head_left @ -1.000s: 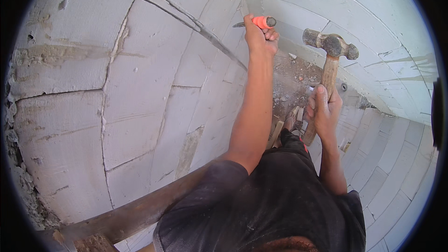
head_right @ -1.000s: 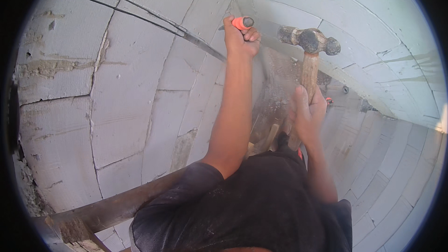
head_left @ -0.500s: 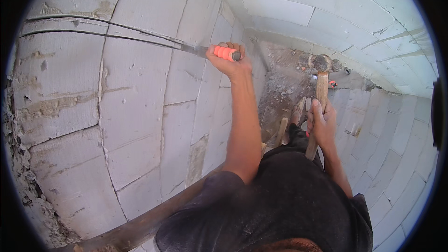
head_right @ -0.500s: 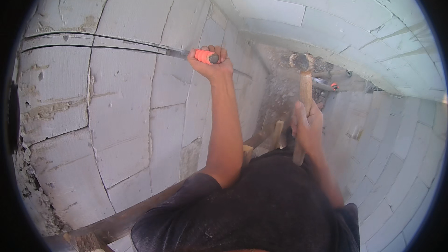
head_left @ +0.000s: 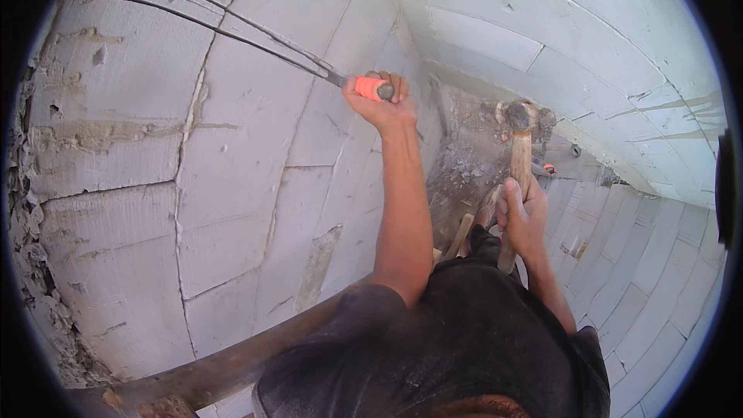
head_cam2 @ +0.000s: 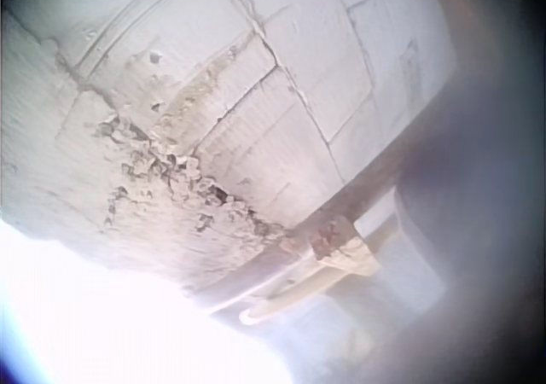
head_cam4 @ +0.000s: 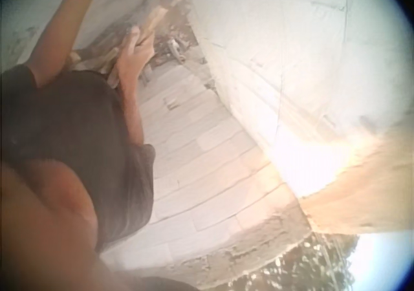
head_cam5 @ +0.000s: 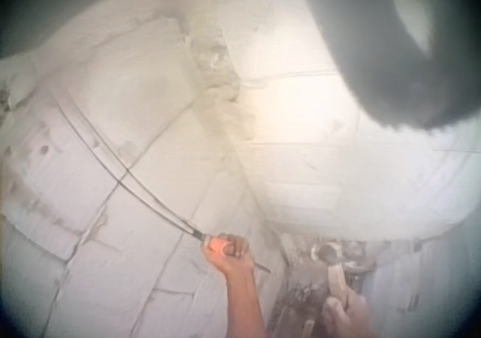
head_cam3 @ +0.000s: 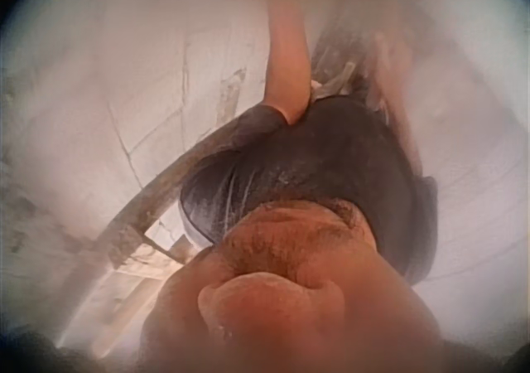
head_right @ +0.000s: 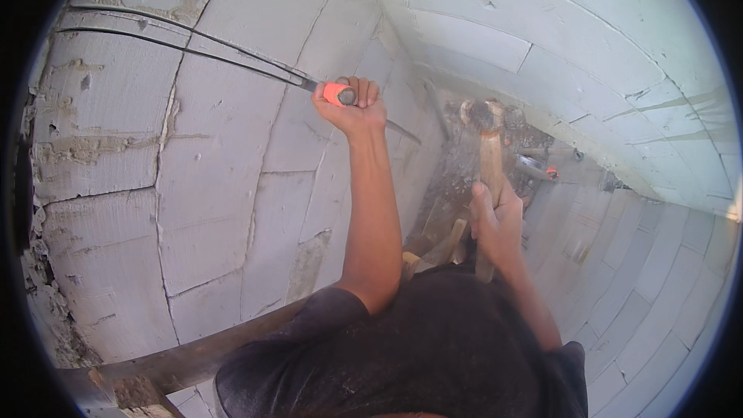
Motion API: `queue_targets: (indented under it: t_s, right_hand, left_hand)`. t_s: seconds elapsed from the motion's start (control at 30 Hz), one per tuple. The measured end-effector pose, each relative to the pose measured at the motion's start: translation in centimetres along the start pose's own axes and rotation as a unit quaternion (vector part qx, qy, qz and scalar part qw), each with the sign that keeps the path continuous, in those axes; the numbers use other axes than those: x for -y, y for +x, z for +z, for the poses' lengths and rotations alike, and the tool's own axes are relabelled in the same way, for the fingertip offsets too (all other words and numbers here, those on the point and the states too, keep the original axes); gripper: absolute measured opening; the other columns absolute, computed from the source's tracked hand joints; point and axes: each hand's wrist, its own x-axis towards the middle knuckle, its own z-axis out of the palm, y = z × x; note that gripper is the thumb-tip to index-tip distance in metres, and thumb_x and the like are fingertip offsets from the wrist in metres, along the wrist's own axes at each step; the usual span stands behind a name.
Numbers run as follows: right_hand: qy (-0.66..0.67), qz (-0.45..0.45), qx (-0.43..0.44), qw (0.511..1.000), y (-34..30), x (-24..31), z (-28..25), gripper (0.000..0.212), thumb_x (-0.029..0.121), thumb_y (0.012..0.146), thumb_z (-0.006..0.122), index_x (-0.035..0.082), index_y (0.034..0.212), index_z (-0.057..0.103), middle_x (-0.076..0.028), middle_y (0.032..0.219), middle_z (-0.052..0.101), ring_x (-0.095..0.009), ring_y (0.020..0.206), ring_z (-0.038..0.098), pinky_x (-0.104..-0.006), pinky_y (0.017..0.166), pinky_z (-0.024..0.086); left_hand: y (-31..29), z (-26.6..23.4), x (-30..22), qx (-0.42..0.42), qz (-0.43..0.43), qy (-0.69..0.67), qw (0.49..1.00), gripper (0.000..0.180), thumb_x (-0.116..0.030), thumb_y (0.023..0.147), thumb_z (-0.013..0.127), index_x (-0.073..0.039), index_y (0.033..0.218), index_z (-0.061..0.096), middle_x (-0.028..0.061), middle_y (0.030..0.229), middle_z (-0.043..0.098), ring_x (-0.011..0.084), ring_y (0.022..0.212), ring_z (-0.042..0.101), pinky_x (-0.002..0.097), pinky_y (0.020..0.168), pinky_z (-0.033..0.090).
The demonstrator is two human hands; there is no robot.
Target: The person chips away a vertical groove in a wall made of light-colored blocks using a chisel and a hammer, striking the chisel repeatedly to remove material.
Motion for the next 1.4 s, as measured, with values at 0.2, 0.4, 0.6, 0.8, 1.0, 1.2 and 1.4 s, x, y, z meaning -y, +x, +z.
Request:
queue_targets:
  t_s: [0.2,0.4,0.6,0.8,1.0,1.2,1.4]
  right_hand:
    - [0.037,-0.246,0.020,0.968,-0.2,1.4,1.8,0.026,0.025,0.101,0.050,0.000,0.098,0.054,0.001,0.059,0.049,-0.007,0.049,0.044,-0.0243,0.045,0.036]
    - [-0.147,-0.424,0.000,0.894,4.7,0.5,5.1,0.034,0.035,0.100,0.054,0.002,0.093,0.053,-0.002,0.062,0.050,-0.014,0.050,0.046,-0.0276,0.050,0.039]
    - [-0.097,-0.226,0.069,0.967,1.7,3.4,6.1,0.036,0.022,0.090,0.066,-0.007,0.110,0.059,-0.022,0.075,0.063,-0.043,0.068,0.061,-0.0435,0.068,0.050]
    - [-0.355,-0.240,0.062,0.901,6.6,3.4,5.5,0.038,0.030,0.096,0.059,-0.007,0.105,0.057,-0.017,0.065,0.060,-0.037,0.057,0.059,-0.0424,0.058,0.046]
    - [-0.049,-0.137,-0.007,0.989,1.7,3.1,2.2,0.029,0.032,0.101,0.055,0.004,0.091,0.053,0.001,0.060,0.046,-0.007,0.048,0.045,-0.0266,0.042,0.037]
    - [-0.005,-0.111,-0.040,0.993,-0.2,5.1,0.5,0.030,0.031,0.103,0.052,0.004,0.090,0.050,0.001,0.060,0.045,-0.006,0.044,0.042,-0.0233,0.038,0.034]
    - [0.021,-0.133,-0.041,0.990,-1.5,6.6,-0.1,0.023,0.025,0.101,0.053,0.002,0.097,0.053,0.003,0.061,0.047,-0.005,0.047,0.046,-0.0210,0.041,0.036]
  left_hand:
    - [0.5,-0.9,0.1,0.004,-0.005,-0.033,0.999,0.039,-0.039,0.086,0.047,-0.014,0.060,0.033,0.0010,0.051,0.031,0.0140,0.042,0.023,0.0283,0.041,0.020]
    - [0.0,0.6,0.6,-0.023,0.008,-0.044,0.999,0.036,-0.038,0.087,0.048,-0.014,0.063,0.036,0.0010,0.054,0.036,0.0132,0.041,0.027,0.0276,0.040,0.022]
    - [-0.2,0.6,-0.7,-0.079,0.013,-0.056,0.995,0.036,-0.039,0.088,0.047,-0.014,0.064,0.039,0.0009,0.054,0.040,0.0129,0.041,0.029,0.0275,0.039,0.023]
    - [1.5,0.5,-0.3,-0.054,-0.058,-0.019,0.997,0.037,-0.040,0.092,0.042,-0.015,0.065,0.038,-0.0007,0.055,0.039,0.0121,0.043,0.031,0.0279,0.040,0.024]
    - [-1.4,0.8,0.8,-0.076,-0.042,0.179,0.980,0.034,-0.037,0.091,0.045,-0.016,0.066,0.034,-0.0031,0.056,0.036,0.0122,0.046,0.035,0.0267,0.043,0.024]
    - [-5.8,6.6,0.7,-0.026,0.064,0.153,0.986,0.039,-0.034,0.095,0.041,-0.018,0.064,0.023,-0.0035,0.054,0.023,0.0114,0.043,0.027,0.0298,0.043,0.020]
    - [-5.5,6.8,-1.4,0.027,0.039,0.136,0.990,0.038,-0.033,0.095,0.040,-0.018,0.064,0.024,-0.0028,0.053,0.024,0.0115,0.045,0.028,0.0304,0.044,0.019]
